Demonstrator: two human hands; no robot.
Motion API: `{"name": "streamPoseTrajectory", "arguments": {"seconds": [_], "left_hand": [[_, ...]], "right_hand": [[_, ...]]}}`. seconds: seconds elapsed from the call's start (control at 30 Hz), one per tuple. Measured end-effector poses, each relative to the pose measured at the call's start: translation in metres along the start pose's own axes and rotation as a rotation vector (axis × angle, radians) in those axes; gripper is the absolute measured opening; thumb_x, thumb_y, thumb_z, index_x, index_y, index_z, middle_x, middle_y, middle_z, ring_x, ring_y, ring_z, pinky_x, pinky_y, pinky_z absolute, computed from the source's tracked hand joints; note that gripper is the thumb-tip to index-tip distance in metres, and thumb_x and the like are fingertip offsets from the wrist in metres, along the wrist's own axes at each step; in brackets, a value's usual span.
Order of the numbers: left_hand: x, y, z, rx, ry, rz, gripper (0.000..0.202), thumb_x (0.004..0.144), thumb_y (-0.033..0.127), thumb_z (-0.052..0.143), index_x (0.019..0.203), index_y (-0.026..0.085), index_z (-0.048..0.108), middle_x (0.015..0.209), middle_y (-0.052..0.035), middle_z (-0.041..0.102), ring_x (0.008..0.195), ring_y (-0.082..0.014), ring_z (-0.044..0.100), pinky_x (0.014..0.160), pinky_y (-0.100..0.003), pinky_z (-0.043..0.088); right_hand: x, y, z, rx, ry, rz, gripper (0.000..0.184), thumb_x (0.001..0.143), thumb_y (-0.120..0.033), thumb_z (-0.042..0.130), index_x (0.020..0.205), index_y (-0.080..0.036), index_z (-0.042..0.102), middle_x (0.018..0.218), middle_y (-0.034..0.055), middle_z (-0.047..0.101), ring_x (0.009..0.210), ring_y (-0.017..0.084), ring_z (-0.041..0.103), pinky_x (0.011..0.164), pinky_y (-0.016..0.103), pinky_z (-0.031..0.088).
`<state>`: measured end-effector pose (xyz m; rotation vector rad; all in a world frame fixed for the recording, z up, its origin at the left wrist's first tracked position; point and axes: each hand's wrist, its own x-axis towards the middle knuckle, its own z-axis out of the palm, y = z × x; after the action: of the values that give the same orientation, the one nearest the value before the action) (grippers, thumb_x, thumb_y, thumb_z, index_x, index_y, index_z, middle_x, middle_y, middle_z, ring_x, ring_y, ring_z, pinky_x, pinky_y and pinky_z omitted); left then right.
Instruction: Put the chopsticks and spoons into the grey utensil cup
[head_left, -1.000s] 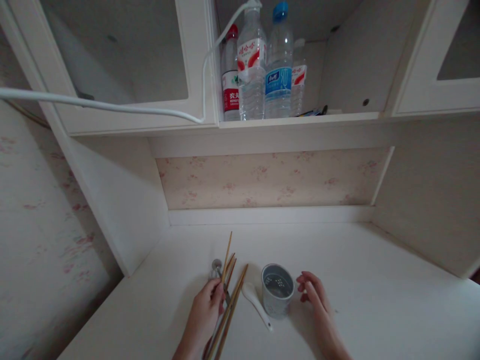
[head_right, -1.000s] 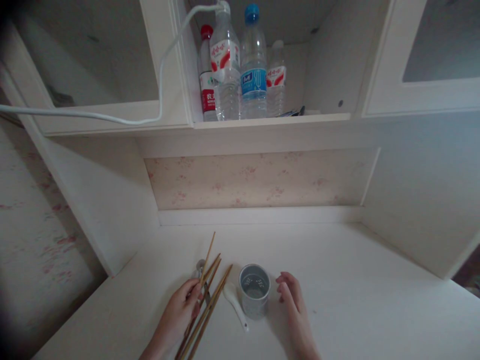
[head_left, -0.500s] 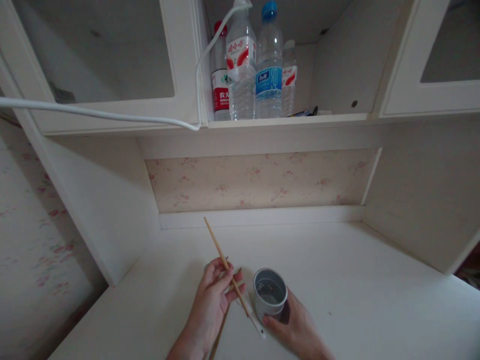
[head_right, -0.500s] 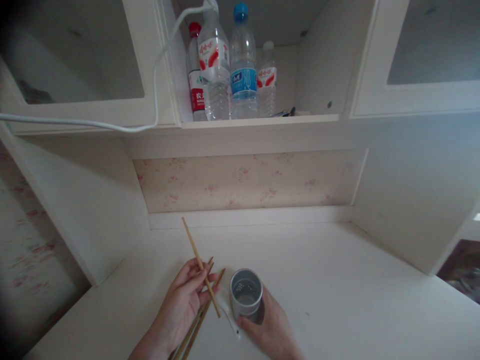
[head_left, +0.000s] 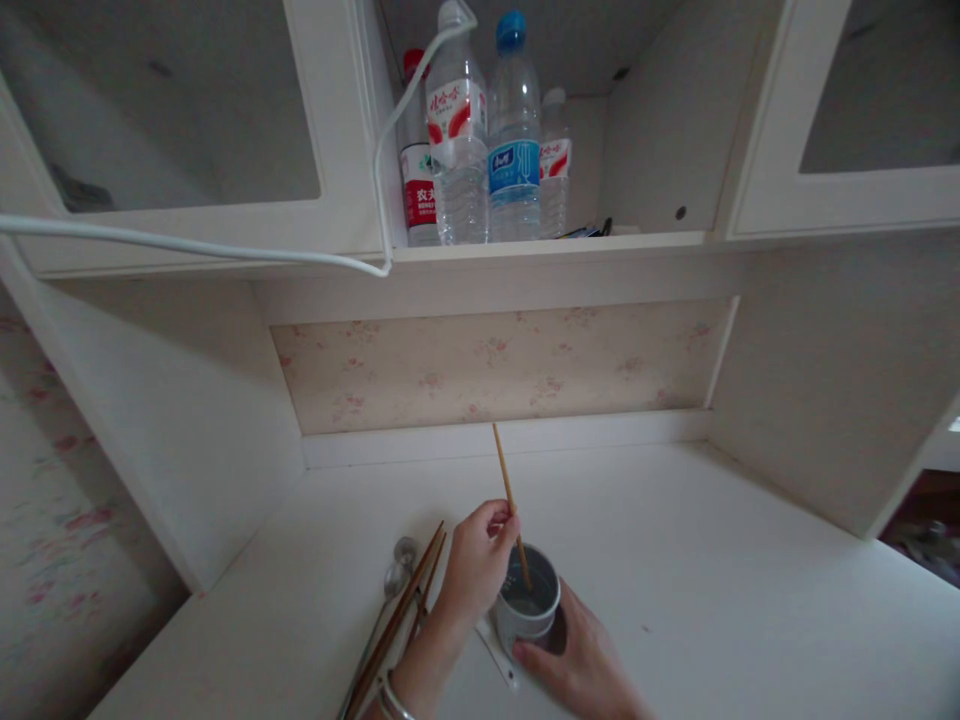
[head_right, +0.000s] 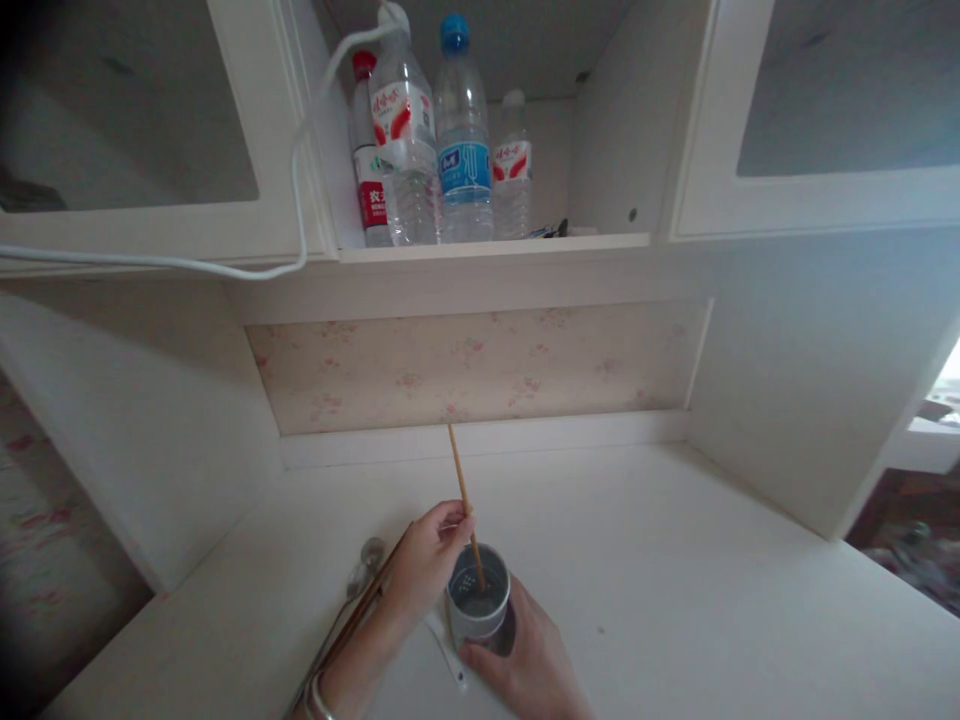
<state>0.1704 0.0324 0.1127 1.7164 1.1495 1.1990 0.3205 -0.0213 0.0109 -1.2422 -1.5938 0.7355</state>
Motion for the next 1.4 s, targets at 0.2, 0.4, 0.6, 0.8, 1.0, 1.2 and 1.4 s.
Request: {"name": "streamPoseTrajectory", "arguments": {"seconds": [0.2, 0.4, 0.6, 0.8, 1.0, 1.2, 1.4], "left_hand": [[-0.01, -0.014, 0.007, 0.152, -0.084, 0.053, 0.026, 0.088, 0.034, 0.052, 0.091, 0.018, 0.072, 0.098, -0.0067, 0.073, 0.094, -0.0187, 0.066, 0.089, -0.028, 0.05], [-0.008, -0.03, 0.007, 0.049, -0.085, -0.092, 0.029, 0.085, 0.036, 0.056, 0.099, 0.016, 0.073, 0.101, -0.0069, 0.075, 0.093, -0.0201, 0.069, 0.086, -0.029, 0.053], [-0.009, -0.031, 0.009, -0.013, -0.096, -0.119, 0.031, 0.083, 0.034, 0.057, 0.104, 0.016, 0.071, 0.106, -0.0076, 0.074, 0.098, -0.021, 0.068, 0.09, -0.031, 0.052], [-0.019, -0.034, 0.006, -0.065, -0.067, -0.159, 0.038, 0.084, 0.039, 0.059, 0.111, 0.014, 0.068, 0.114, -0.0111, 0.07, 0.108, -0.0233, 0.065, 0.098, -0.034, 0.049], [-0.057, -0.047, -0.001, -0.41, -0.202, -0.141, 0.087, 0.07, 0.049, 0.076, 0.143, 0.017, 0.04, 0.143, -0.0173, 0.05, 0.13, -0.0307, 0.05, 0.108, -0.042, 0.042], [-0.072, -0.056, 0.012, -0.242, -0.157, -0.073, 0.081, 0.069, 0.032, 0.078, 0.14, 0.017, 0.043, 0.14, -0.016, 0.053, 0.13, -0.0289, 0.05, 0.111, -0.041, 0.038], [-0.076, -0.041, 0.012, -0.162, -0.066, -0.094, 0.07, 0.068, 0.023, 0.076, 0.134, 0.019, 0.053, 0.129, -0.0132, 0.062, 0.121, -0.0292, 0.056, 0.106, -0.041, 0.044]], "right_hand": [[0.001, 0.007, 0.001, 0.0, -0.048, -0.001, 0.07, 0.065, -0.032, 0.078, 0.13, -0.025, 0.055, 0.124, 0.0097, 0.067, 0.111, 0.031, 0.063, 0.095, 0.04, 0.05], [0.002, 0.006, 0.001, 0.005, -0.051, -0.026, 0.066, 0.065, -0.029, 0.078, 0.128, -0.027, 0.056, 0.121, 0.0075, 0.068, 0.109, 0.03, 0.064, 0.094, 0.039, 0.051], [0.001, 0.004, 0.0, -0.026, -0.054, -0.01, 0.071, 0.064, -0.027, 0.078, 0.13, -0.027, 0.054, 0.125, 0.0075, 0.066, 0.112, 0.03, 0.062, 0.096, 0.041, 0.049], [0.002, 0.0, -0.001, -0.01, -0.05, -0.021, 0.069, 0.065, -0.026, 0.077, 0.13, -0.027, 0.055, 0.124, 0.0078, 0.066, 0.111, 0.03, 0.063, 0.096, 0.041, 0.049], [0.001, -0.007, -0.003, -0.003, -0.064, -0.049, 0.058, 0.069, -0.033, 0.076, 0.124, -0.025, 0.058, 0.119, 0.0067, 0.069, 0.105, 0.029, 0.065, 0.09, 0.037, 0.053], [-0.002, -0.009, -0.003, -0.028, -0.066, -0.07, 0.054, 0.073, -0.04, 0.074, 0.123, -0.024, 0.059, 0.118, 0.0082, 0.069, 0.104, 0.028, 0.066, 0.09, 0.036, 0.053], [-0.006, -0.004, -0.006, 0.022, -0.072, -0.082, 0.071, 0.071, -0.038, 0.077, 0.134, -0.02, 0.05, 0.134, 0.015, 0.058, 0.122, 0.033, 0.056, 0.102, 0.046, 0.046]]}}
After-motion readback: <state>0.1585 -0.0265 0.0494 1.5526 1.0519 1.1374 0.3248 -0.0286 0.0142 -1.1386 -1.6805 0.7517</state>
